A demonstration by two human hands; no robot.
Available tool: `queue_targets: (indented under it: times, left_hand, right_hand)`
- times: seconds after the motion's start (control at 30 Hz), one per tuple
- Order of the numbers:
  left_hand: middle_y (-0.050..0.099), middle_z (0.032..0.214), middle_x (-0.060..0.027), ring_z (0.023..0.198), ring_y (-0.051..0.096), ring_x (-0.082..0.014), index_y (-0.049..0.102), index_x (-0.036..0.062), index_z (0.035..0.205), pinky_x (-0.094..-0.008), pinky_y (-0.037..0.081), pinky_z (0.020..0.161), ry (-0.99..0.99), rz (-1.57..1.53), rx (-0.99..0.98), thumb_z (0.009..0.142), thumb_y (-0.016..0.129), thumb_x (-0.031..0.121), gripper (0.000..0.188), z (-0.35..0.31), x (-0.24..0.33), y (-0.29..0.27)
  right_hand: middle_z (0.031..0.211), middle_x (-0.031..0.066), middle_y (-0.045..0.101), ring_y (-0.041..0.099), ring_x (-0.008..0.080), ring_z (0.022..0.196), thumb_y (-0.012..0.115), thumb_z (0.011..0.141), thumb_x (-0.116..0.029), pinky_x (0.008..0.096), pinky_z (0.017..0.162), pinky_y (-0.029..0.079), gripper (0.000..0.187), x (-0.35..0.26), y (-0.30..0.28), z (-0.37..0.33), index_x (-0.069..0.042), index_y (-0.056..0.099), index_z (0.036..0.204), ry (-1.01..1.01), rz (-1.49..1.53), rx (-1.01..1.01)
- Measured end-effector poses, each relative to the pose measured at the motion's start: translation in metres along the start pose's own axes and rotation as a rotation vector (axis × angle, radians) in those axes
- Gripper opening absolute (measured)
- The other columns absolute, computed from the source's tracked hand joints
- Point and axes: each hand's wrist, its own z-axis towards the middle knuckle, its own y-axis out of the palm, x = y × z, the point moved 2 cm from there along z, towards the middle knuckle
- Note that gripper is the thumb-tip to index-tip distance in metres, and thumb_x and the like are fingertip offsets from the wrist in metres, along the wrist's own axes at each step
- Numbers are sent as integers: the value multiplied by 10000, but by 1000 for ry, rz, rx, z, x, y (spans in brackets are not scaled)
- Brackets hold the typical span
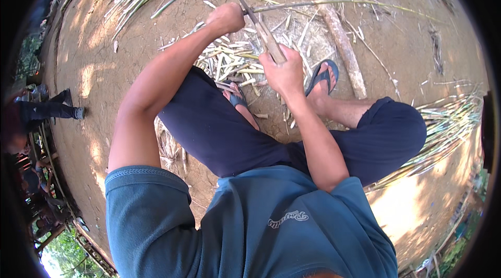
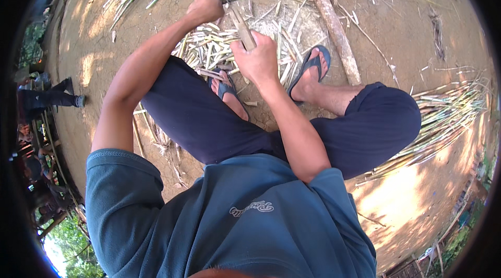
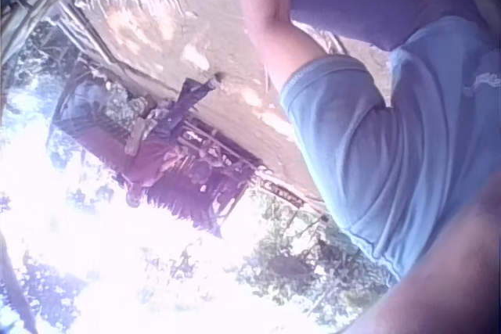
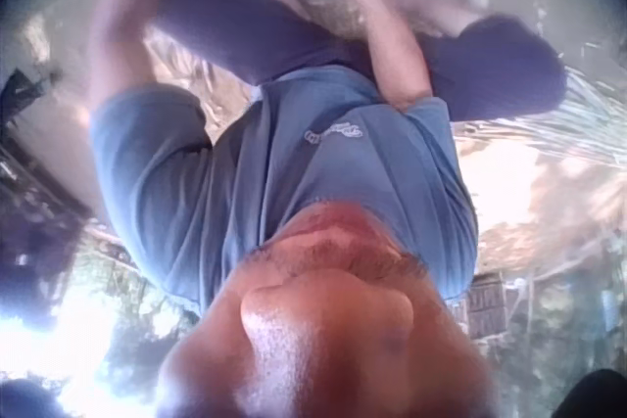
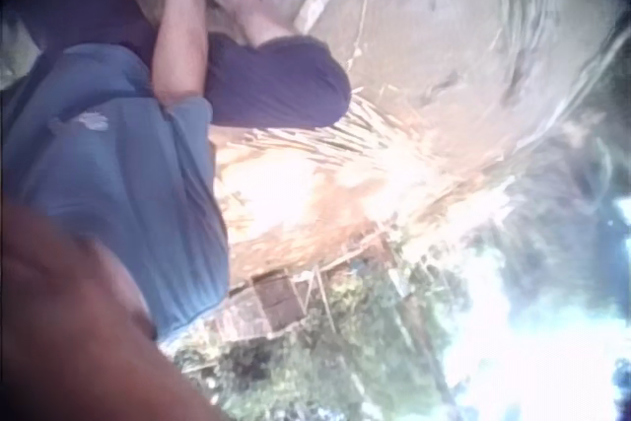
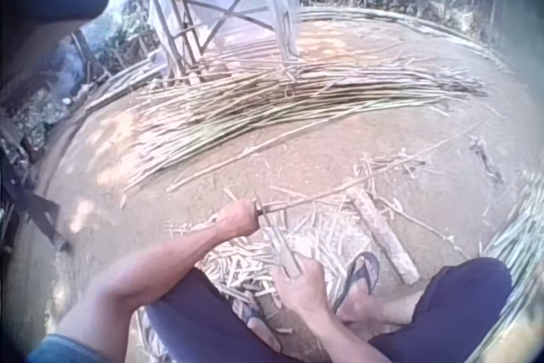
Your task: The person sits cross-legged on the ground and uses a large knife to chop long sugarcane stalks into smaller pieces. They repeatedly pick up stalks, position them on a wooden block, and strike them with the knife to create a pile of cut segments.
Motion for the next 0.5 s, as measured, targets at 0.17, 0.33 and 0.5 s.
queue_targets:
  times: [0.17,0.33,0.5]
  left_hand:
    - [690,1068,-242,1022,677,-382,711,-13,1042,-457,536,883,21,60,53,804,603,122,295,6,-3,5]
    - [688,1100,-227,1040,675,-370,709,7,1078,-450,536,893,16,61,-72,837,588,133,298,-3,9,0]
    - [668,1071,-290,1020,675,-388,699,-47,1024,-486,527,891,33,54,66,806,587,112,292,1,3,5]
  right_hand:
    - [691,202,624,651,308,608,634,777,-61,388,596,494,195,7,-28,-67,41,657,941,-260,93,91]
    - [643,187,621,632,282,567,636,773,-74,371,561,480,110,5,-2,-6,33,636,801,-37,4,44]
    - [759,210,668,679,308,646,632,770,-80,388,629,512,272,9,-35,-75,23,692,1014,-243,41,78]
